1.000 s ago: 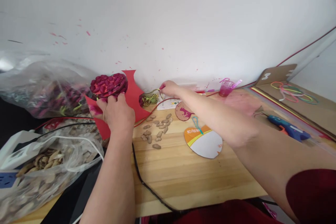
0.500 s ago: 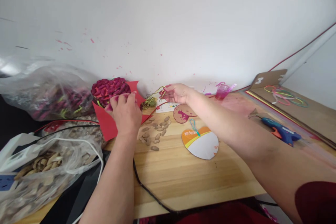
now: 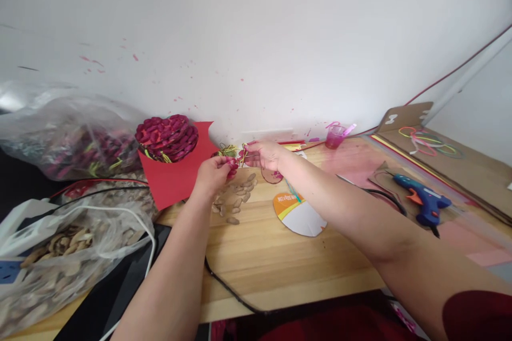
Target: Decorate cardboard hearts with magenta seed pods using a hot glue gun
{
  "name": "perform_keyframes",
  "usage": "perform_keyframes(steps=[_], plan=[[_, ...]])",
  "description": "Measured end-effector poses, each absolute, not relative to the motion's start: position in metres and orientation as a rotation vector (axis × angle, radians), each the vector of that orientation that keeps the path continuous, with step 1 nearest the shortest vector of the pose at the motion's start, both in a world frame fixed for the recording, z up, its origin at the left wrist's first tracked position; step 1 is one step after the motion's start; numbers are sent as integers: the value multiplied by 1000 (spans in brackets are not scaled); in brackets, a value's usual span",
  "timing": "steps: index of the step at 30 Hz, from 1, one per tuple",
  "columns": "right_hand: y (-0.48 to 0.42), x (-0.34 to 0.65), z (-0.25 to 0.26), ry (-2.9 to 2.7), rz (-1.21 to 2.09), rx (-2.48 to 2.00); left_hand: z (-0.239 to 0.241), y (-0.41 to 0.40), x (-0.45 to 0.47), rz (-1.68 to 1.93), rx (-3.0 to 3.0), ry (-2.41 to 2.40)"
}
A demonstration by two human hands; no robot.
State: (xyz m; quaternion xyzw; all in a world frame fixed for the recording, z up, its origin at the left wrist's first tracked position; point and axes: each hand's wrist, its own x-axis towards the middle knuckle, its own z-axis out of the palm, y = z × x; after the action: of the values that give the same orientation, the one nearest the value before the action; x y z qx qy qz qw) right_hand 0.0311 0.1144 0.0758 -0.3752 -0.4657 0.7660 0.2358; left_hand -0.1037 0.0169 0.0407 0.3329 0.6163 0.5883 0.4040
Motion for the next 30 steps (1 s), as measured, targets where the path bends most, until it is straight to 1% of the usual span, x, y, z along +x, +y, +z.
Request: perform_keyframes(steps=[11, 26, 30], plan=[[120, 24, 61, -1353, 2063, -1082, 28, 26, -102, 1572, 837, 1488], [108, 8, 62, -1468, 2000, -1155, 23, 24, -103, 1548, 1051, 1701], [103, 11, 65, -1505, 2011, -1133, 28, 23, -101, 1627, 927, 1573]])
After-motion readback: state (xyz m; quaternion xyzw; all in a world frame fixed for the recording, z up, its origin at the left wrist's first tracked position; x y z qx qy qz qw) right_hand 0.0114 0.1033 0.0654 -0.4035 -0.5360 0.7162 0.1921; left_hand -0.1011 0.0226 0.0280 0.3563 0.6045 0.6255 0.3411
